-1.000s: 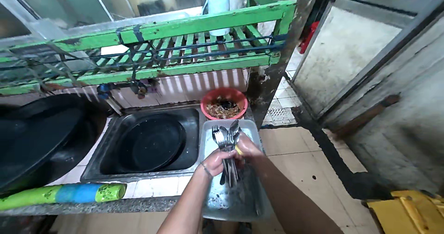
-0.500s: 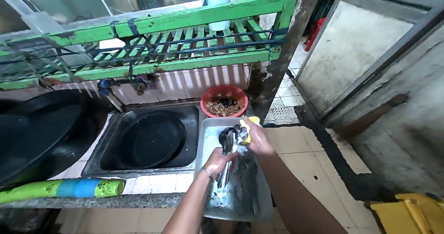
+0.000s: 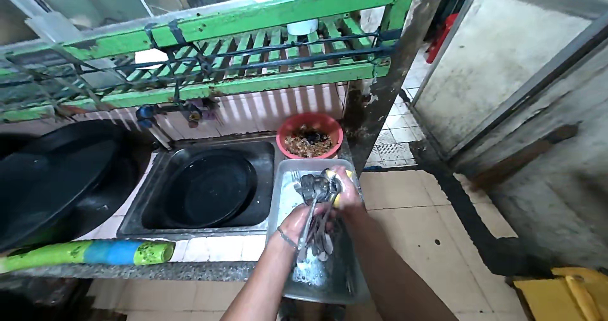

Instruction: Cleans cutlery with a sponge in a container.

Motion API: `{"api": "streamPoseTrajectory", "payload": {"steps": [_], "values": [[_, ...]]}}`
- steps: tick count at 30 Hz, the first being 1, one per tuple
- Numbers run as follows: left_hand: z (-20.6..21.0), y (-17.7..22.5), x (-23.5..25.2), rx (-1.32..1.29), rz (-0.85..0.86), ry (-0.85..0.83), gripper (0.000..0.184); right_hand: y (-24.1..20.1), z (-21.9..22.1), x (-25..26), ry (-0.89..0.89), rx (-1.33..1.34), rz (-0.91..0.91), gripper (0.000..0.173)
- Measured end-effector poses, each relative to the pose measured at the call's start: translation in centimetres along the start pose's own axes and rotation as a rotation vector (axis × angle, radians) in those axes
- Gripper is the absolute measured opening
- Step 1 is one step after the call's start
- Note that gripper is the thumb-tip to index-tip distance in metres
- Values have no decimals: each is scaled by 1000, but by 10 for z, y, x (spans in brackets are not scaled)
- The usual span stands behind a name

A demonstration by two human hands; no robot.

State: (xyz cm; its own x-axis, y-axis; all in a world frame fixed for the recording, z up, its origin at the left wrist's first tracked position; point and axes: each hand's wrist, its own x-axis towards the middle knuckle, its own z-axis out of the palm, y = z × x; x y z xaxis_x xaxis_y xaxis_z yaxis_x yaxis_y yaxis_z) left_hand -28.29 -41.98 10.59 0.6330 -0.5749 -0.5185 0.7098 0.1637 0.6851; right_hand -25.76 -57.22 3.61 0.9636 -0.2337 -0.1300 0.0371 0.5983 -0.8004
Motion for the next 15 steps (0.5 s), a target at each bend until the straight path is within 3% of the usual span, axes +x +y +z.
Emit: {"api": "streamPoseTrajectory", "payload": {"steps": [4,9,11,15], "values": [[-2,7,0,31,-62,28,36,5,-6,3,-44,41,-13,30],[-14,9,7,-64,-70,-5,26,-4,-10,24,-293,271,-68,18],[-9,8,10,-47,-59,29,17,-5,-9,22,-237,147,-30,16],[-12,6,19,46,-4,148,16,-7,6,9,-92,-112,-14,23]]}}
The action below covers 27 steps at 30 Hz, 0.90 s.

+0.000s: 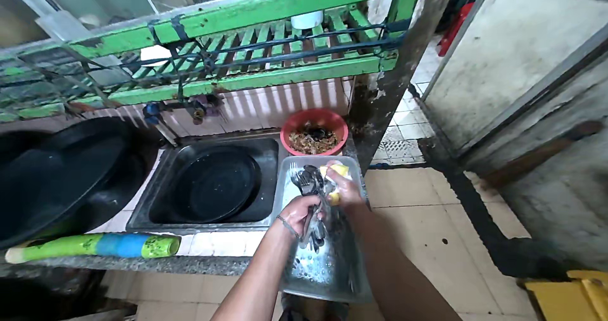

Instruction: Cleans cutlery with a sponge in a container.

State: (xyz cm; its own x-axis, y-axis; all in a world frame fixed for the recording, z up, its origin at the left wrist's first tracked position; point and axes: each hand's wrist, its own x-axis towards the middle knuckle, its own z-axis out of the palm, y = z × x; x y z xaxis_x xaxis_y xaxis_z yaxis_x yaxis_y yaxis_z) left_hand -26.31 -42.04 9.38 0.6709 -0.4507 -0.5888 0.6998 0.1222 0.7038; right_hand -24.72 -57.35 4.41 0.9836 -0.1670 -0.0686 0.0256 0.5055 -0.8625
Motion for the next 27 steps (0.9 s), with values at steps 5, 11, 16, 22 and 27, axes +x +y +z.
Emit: {"api": "streamPoseTrajectory", "payload": {"steps": [5,11,16,22,27], "values": [[-4,4,-3,-62,4,-163,24,6,-2,0,71,51,-36,24],[11,6,-2,711,110,373,26,1,18,-20,204,-269,230,54],[7,-4,-3,952,99,411,34,4,16,-20,283,74,388,34],[-5,-20,-8,-147,124,-76,15,8,11,-11,158,405,260,33],[-3,-8,-10,1108,235,440,26,-11,28,-19,323,-116,306,64]]}}
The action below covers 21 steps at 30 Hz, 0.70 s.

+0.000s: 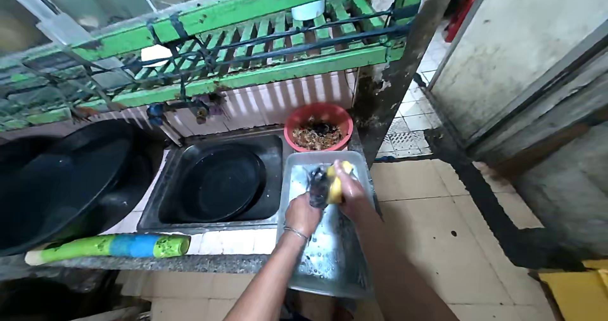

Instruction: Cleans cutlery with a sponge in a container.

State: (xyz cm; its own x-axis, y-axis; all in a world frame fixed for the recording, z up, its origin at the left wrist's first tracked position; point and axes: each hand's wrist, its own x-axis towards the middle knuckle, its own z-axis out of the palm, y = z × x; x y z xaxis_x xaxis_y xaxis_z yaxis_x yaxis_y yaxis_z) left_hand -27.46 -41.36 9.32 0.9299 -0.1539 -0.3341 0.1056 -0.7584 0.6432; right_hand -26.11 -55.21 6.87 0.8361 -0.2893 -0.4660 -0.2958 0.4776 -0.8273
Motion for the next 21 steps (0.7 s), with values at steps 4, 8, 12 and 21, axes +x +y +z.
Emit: {"api": "streamPoseTrajectory", "payload": {"steps": [4,8,12,21], "values": [[0,5,-8,407,100,-54,37,-14,8,-2,69,-251,55,51],[-26,10,-3,498,218,-206,38,-14,-1,-8,95,-314,-6,30],[-45,-8,11,-75,165,-333,32,-6,16,-23,213,-57,-89,34],[-61,-28,15,-835,-91,-552,16,18,60,-35,340,-14,-156,33]]}}
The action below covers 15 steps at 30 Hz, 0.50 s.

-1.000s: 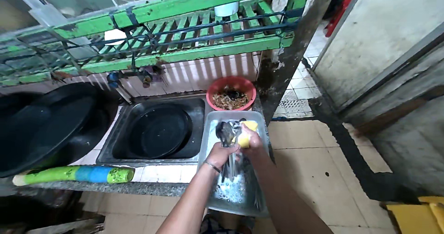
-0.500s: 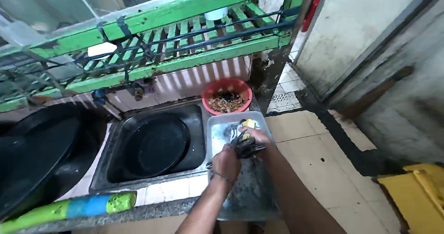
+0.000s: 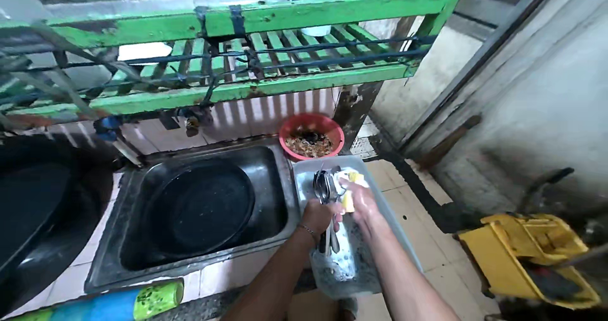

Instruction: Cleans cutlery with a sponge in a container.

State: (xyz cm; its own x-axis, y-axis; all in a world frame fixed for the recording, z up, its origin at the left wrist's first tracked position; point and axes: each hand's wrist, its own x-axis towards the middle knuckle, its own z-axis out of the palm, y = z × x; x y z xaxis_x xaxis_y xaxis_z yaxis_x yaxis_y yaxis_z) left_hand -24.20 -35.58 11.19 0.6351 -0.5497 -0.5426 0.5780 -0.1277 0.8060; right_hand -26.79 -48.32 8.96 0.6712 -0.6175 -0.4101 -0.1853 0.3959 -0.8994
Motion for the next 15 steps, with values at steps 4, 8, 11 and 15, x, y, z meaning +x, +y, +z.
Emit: {"api": "streamPoseTrajectory", "payload": {"steps": [4,8,11,15], "values": [[5,-5,3,-314,10,-239,16,0,-5,18,-72,162,-202,32],[19,-11,12,-389,-8,-158,12,5,-7,22,-150,321,-158,40],[24,-10,11,-159,73,33,12,8,-24,17,-227,231,-80,36],[37,-14,22,453,103,274,35,-12,-36,11,-85,4,70,38]]}}
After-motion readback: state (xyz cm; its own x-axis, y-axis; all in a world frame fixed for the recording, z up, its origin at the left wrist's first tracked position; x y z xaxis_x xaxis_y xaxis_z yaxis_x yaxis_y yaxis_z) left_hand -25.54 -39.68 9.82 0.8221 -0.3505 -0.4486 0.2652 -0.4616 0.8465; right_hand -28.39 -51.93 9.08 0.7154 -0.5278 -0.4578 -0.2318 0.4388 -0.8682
